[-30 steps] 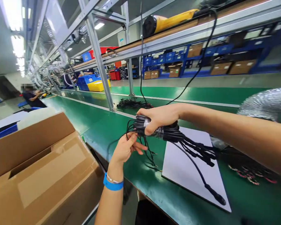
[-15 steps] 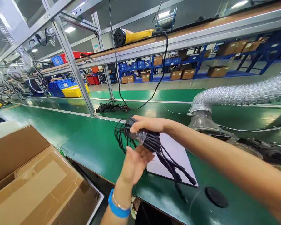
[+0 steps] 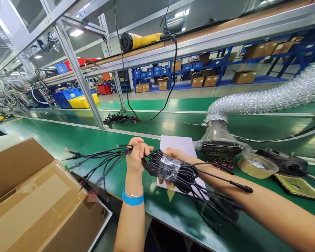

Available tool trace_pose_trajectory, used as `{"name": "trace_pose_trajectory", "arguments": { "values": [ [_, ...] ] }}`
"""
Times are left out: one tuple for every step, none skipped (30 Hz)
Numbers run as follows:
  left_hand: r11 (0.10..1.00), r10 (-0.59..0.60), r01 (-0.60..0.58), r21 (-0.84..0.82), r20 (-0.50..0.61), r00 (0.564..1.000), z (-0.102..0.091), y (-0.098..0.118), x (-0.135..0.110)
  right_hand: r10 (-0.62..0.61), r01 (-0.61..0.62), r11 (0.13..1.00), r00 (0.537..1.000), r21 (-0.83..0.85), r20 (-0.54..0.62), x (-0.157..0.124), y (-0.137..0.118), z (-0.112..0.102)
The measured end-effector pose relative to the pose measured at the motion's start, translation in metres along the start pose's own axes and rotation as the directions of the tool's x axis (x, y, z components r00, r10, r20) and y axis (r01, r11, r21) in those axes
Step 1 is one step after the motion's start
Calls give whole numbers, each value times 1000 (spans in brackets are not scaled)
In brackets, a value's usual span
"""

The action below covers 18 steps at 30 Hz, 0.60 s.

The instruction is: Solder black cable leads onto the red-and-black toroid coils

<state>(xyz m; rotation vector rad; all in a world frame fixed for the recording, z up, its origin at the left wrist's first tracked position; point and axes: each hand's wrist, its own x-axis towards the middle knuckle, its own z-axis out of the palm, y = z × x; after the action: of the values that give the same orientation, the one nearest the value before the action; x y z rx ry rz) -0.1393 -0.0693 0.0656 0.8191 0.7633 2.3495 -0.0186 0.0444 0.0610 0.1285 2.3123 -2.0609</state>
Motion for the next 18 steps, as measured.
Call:
{"name": "trace_pose_trajectory", "arguments": {
  "values": [
    [1000,-1,2,12,-35,999,1,0,1,-33,31,999,996,-25,-83,-6,0,-4],
    [1000,2,-1,24,-76,997,3,1,2,-68,60,997,984,-52,-166,-13,-1,-8],
    [999,7,-3,36,-117,993,5,1,3,-102,85,993,964,-78,-245,-22,-5,-11],
    [999,10,-3,44,-151,989,8,2,4,-149,113,985,938,-128,-312,-30,-10,-13],
    [999,10,-1,54,-177,984,11,3,5,-206,147,971,909,-186,-361,-39,-15,-12],
    [998,7,6,65,-198,980,14,3,6,-285,180,941,878,-286,-385,-47,-21,-10],
    [997,2,15,76,-214,977,18,3,6,-440,230,811,846,-538,-300,-53,-26,-5],
    [996,-5,25,84,-225,974,22,3,7,-526,269,637,836,-723,-153,-58,-30,1],
    [995,-15,37,88,-233,972,26,3,7,-561,273,462,827,-844,-39,-62,-32,7],
    [995,-30,52,88,-237,971,29,3,6,-566,259,298,823,-919,48,-63,-32,13],
    [994,-48,70,86,-238,970,32,2,6,-550,238,182,829,-954,101,-64,-32,18],
    [993,-66,88,81,-237,969,34,1,5,-537,214,110,835,-971,123,-64,-32,21],
    [992,-82,103,78,-236,968,35,0,3,-527,210,79,838,-974,138,-64,-31,22],
    [990,-94,115,77,-234,968,35,-1,2,-519,228,100,842,-969,144,-65,-31,21],
    [990,-99,119,76,-226,969,35,0,0,-522,244,179,845,-953,118,-66,-32,18],
    [990,-108,124,68,-205,973,35,0,-2,-527,248,316,848,-916,48,-67,-32,14],
    [990,-126,136,47,-168,978,36,2,-4,-524,239,498,849,-834,-69,-68,-31,10],
    [988,-151,153,12,-119,981,37,4,-6,-496,224,669,845,-708,-202,-69,-29,7]
  ]
}}
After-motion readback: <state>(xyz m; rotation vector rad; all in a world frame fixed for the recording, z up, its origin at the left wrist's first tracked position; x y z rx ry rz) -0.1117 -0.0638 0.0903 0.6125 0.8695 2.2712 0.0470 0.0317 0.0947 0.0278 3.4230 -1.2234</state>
